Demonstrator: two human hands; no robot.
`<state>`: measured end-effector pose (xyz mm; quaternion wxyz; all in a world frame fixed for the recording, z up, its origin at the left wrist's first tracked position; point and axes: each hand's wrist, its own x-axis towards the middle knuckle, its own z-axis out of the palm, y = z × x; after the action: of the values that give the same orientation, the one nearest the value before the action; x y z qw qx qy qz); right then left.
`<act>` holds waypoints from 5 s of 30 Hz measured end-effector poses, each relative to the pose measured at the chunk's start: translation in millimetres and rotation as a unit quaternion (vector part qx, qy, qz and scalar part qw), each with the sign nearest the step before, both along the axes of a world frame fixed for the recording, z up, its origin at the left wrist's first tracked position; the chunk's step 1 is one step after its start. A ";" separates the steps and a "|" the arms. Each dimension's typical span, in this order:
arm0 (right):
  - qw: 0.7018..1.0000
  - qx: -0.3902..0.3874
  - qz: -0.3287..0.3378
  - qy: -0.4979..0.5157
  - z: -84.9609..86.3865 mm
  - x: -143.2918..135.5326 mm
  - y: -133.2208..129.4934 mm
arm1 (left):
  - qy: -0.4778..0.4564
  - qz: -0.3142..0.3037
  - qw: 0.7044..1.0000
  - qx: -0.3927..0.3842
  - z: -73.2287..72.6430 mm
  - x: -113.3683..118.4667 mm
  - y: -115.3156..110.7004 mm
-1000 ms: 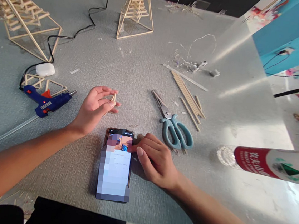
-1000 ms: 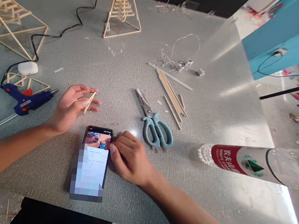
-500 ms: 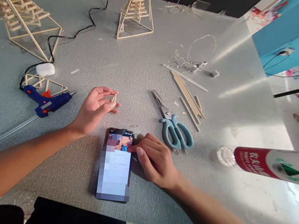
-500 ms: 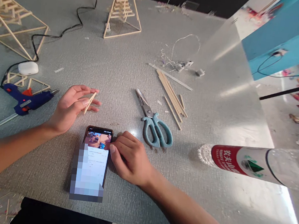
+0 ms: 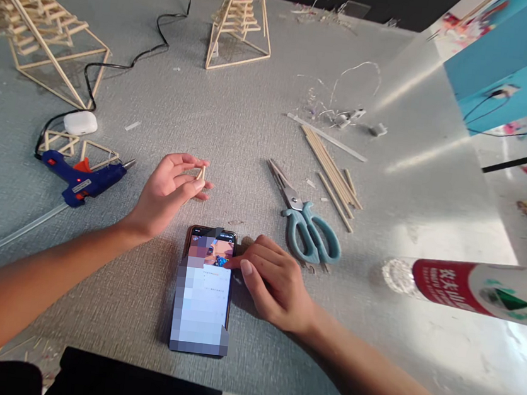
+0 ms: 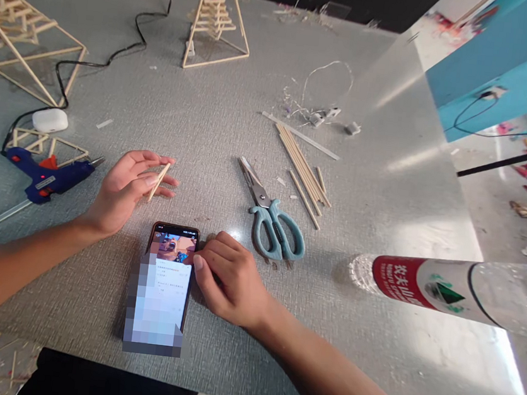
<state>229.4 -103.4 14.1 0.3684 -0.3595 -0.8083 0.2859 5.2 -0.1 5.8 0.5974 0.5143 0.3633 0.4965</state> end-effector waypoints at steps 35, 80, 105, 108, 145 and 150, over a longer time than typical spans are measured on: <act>1.000 -0.006 0.004 0.001 0.1 0.4 -0.1 | 0.006 -0.007 1.000 -0.006 2.6 -0.3 -0.9; 1.000 -0.014 0.013 0.004 -2.5 1.4 -0.2 | 0.025 -0.009 1.000 0.001 2.8 -0.6 -2.1; 1.000 -0.013 0.013 0.004 -1.5 0.4 -0.7 | 0.026 -0.018 0.999 -0.003 4.4 -0.7 -2.2; 1.000 -0.015 0.011 0.008 -1.0 1.0 -0.8 | 0.028 -0.019 0.999 -0.003 4.6 -0.5 -2.1; 1.000 -0.009 0.011 -0.007 -1.6 0.8 -0.7 | 0.033 -0.028 0.999 -0.019 6.7 0.2 -4.1; 1.000 -0.006 0.011 -0.011 -0.8 0.8 -0.2 | 0.028 -0.030 0.999 -0.018 4.9 -0.2 -3.7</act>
<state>230.2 -103.7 13.3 0.3540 -0.3557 -0.8145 0.2911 5.0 -3.8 10.7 0.6106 0.5279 0.3734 0.4573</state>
